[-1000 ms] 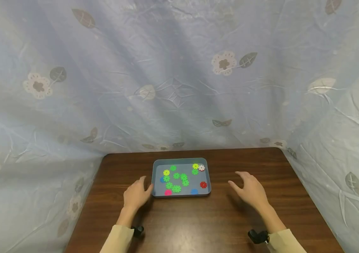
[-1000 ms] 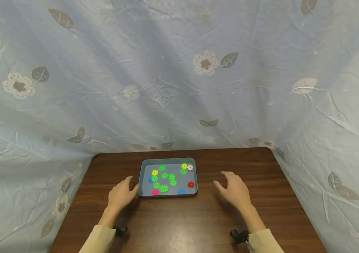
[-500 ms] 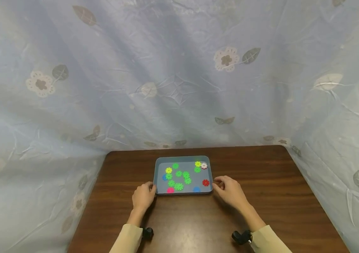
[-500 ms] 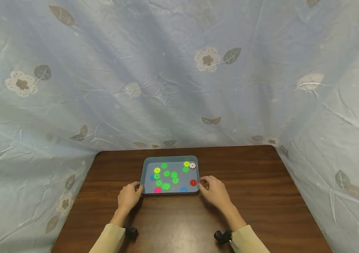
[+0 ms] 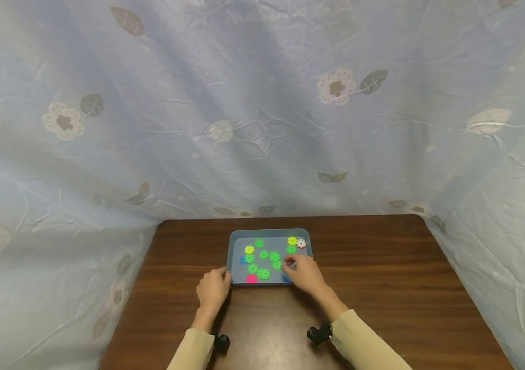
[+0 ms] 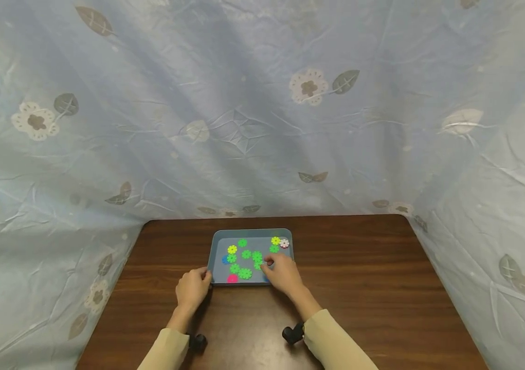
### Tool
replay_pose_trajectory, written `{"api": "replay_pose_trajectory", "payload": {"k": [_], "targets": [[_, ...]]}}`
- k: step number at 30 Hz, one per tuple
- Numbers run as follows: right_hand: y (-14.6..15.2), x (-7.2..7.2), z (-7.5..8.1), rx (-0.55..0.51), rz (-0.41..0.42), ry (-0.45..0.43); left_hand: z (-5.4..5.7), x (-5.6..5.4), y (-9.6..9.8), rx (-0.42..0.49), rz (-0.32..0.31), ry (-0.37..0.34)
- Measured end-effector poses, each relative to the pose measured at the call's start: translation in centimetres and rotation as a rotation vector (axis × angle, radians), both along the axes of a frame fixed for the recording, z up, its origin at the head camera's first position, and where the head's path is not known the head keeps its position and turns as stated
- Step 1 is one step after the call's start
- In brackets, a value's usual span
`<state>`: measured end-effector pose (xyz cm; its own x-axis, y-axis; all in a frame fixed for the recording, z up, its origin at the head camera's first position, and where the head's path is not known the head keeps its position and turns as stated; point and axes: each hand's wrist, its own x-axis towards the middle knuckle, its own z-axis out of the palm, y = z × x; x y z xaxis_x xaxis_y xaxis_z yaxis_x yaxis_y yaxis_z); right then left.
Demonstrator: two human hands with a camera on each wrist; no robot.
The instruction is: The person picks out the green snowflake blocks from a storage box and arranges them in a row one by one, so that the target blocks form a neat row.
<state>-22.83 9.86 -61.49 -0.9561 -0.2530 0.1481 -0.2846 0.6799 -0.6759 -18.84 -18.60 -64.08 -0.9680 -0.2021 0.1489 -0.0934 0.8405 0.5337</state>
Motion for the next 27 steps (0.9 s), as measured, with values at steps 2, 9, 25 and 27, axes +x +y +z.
{"api": "replay_pose_trajectory", "payload": {"k": [2, 9, 25, 27], "targets": [[-0.8, -0.5, -0.3, 0.002, -0.016, -0.012, -0.1, 0.0, 0.1, 0.000, 0.002, 0.007], [-2.7, -1.8, -1.6, 0.006, -0.137, -0.051, -0.6, 0.2, 0.1, -0.021, 0.014, 0.030], [-4.1, -3.0, -2.9, 0.065, -0.262, -0.194, -0.4, 0.1, 0.2, -0.025, 0.017, 0.041], [-4.2, -3.2, -2.8, 0.048, -0.255, -0.198, -0.3, 0.0, 0.1, -0.033, 0.021, 0.049]]}}
